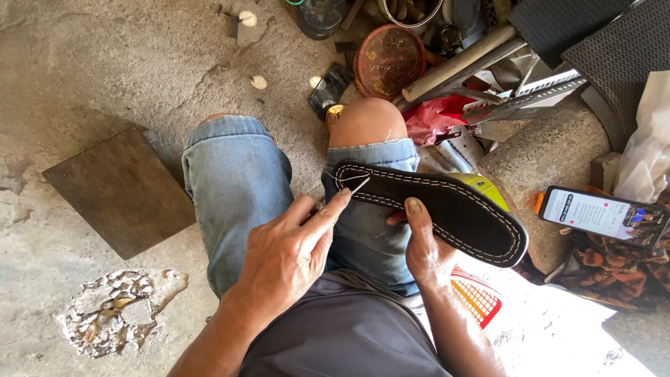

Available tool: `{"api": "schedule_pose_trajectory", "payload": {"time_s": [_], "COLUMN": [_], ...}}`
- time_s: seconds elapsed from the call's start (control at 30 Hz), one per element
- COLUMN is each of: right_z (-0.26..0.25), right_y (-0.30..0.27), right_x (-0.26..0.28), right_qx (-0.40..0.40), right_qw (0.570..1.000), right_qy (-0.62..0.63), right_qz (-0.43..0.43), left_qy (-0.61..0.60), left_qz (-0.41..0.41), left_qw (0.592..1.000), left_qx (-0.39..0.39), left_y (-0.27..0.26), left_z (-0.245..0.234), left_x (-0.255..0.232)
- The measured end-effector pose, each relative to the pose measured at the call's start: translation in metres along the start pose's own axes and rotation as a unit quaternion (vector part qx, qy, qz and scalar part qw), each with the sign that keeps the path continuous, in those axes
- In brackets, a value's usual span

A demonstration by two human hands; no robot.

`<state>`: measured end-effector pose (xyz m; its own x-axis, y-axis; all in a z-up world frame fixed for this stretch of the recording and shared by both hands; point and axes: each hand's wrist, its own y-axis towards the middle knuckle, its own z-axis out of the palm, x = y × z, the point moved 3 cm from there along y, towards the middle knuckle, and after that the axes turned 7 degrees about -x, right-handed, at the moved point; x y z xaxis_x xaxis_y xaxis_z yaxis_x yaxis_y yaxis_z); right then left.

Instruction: Hand-stitching a shoe sole with a needle and thread

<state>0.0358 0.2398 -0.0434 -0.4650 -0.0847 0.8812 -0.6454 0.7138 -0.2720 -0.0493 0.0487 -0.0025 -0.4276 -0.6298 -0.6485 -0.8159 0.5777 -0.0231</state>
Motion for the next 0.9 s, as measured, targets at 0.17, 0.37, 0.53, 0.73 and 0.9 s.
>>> {"api": "schedule_pose_trajectory", "payload": {"time_s": [0.17, 0.37, 0.53, 0.73, 0.9], "right_z": [0.000, 0.000, 0.000, 0.004, 0.007], "right_y": [0.000, -0.004, -0.018, -0.021, -0.016], "right_x": [-0.018, 0.023, -0.010, 0.038, 0.036], "right_qx": [-0.007, 0.056, 0.088, 0.109, 0.146], "right_qw": [0.993, 0.994, 0.992, 0.972, 0.943], "right_qy": [0.120, -0.037, 0.065, -0.084, -0.036], "right_qz": [-0.002, -0.088, -0.057, -0.191, -0.298], "left_qy": [0.003, -0.021, -0.079, -0.008, -0.028], "left_qz": [0.000, 0.002, 0.016, 0.041, 0.051], "left_qw": [1.000, 1.000, 0.993, 0.991, 0.988], "left_qx": [0.012, 0.019, 0.086, 0.131, 0.140], "left_y": [0.001, 0.004, 0.016, 0.030, 0.035], "left_z": [-0.001, -0.004, -0.010, -0.012, -0.008], "left_x": [0.000, 0.004, 0.015, 0.025, 0.030]}}
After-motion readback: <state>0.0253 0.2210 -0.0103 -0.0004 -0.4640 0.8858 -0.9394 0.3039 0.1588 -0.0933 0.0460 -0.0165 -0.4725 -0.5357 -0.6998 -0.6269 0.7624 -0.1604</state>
